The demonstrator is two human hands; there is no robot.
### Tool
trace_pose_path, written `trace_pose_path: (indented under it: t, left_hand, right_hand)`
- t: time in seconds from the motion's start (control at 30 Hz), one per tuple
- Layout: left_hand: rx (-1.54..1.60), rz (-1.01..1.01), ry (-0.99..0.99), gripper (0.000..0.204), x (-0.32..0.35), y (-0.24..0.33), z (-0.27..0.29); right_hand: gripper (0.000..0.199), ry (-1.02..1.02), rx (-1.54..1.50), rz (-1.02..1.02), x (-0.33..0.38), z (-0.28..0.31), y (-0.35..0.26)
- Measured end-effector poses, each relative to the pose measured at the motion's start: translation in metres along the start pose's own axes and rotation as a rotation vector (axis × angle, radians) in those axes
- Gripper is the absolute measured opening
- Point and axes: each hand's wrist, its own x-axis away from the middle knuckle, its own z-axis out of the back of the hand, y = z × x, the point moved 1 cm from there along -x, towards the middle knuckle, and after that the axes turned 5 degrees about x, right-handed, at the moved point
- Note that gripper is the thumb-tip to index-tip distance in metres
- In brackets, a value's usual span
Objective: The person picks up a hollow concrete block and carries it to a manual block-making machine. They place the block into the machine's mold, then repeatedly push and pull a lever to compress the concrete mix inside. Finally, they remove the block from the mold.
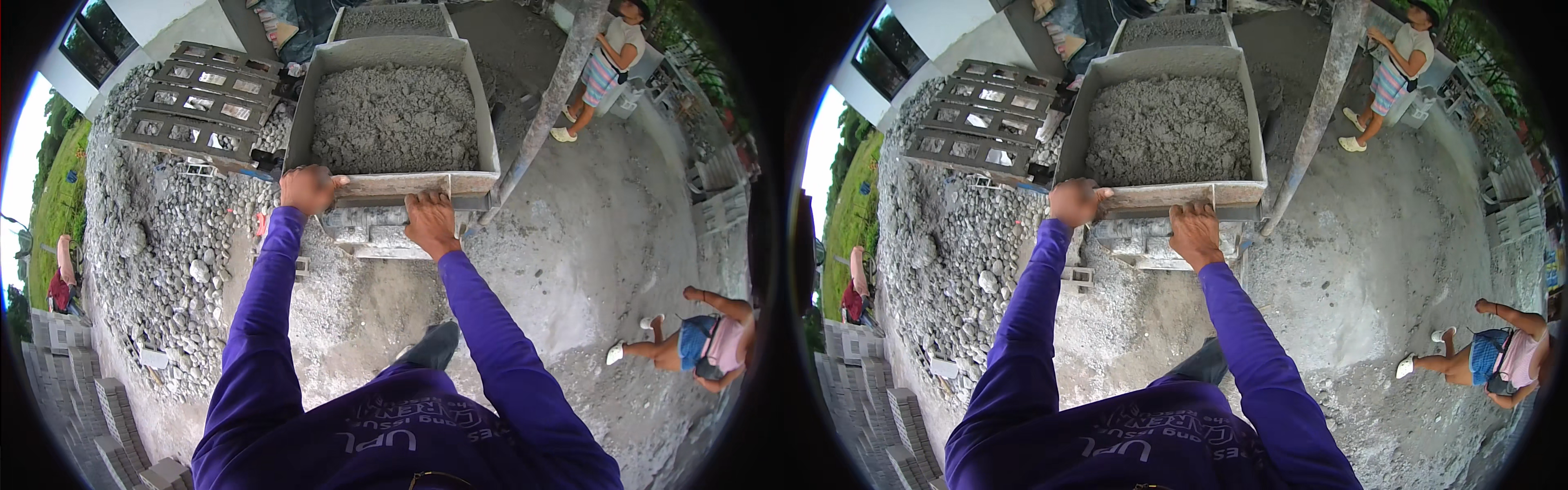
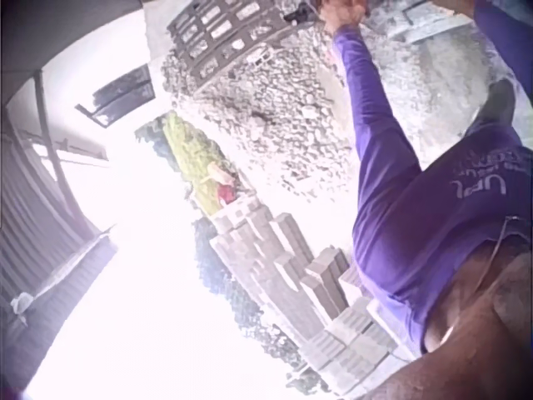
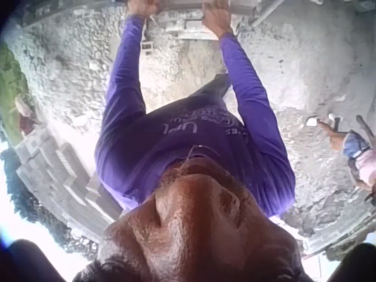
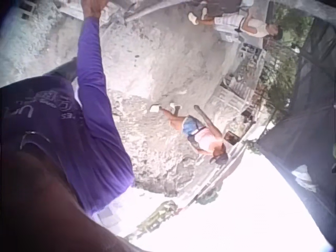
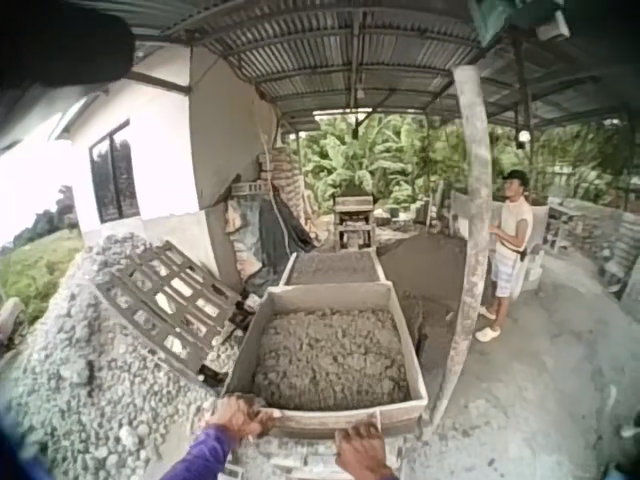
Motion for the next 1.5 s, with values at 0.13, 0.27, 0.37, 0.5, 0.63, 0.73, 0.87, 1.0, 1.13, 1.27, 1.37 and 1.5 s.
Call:
trace_pose_path:
  t: [0.13,0.27,0.37,0.5,0.63,0.73,0.87,1.0,1.13,1.27,1.37,1.5]
  left_hand:
    - [-0.031,0.061,-0.044,0.083,-0.008,-0.001,0.003]
    - [0.017,0.118,-0.144,0.087,-0.019,-0.002,-0.003]
    - [0.034,0.071,-0.03,0.087,-0.021,-0.005,-0.004]
    - [0.004,0.102,-0.079,0.09,-0.024,-0.012,-0.006]
    - [-0.006,0.127,-0.162,0.097,-0.028,-0.012,-0.004]
    - [-0.003,0.127,-0.159,0.095,-0.028,-0.009,-0.002]
    - [-0.015,0.148,-0.194,0.094,-0.033,-0.002,-0.003]
    - [-0.07,0.162,-0.119,0.092,-0.041,-0.008,-0.007]
    - [-0.005,0.141,-0.165,0.092,-0.042,-0.004,-0.007]
    - [0.0,0.153,-0.195,0.089,-0.039,-0.003,-0.002]
    - [0.008,0.119,-0.117,0.088,-0.043,-0.015,-0.009]
    - [0.059,0.088,-0.023,0.09,-0.042,-0.01,-0.007]
  right_hand:
    - [0.028,-0.045,0.021,0.001,-0.014,0.002,0.002]
    - [0.032,-0.161,0.012,-0.034,-0.02,0.01,0.005]
    - [0.033,-0.18,0.045,-0.043,-0.024,0.01,0.005]
    - [0.033,-0.156,0.045,-0.027,-0.028,0.006,0.002]
    - [0.031,-0.132,0.048,-0.021,-0.028,0.001,0.004]
    - [0.03,-0.144,0.022,-0.03,-0.028,0.003,0.003]
    - [0.03,-0.158,0.02,-0.043,-0.03,0.002,0.009]
    - [0.035,-0.199,0.047,-0.033,-0.043,0.008,0.013]
    - [0.034,-0.175,0.017,-0.066,-0.038,0.002,0.011]
    - [0.031,-0.171,0.007,-0.067,-0.036,0.001,0.011]
    - [0.031,-0.147,0.01,-0.05,-0.042,0.002,0.009]
    - [0.03,-0.102,0.01,-0.044,-0.038,0.0,0.009]
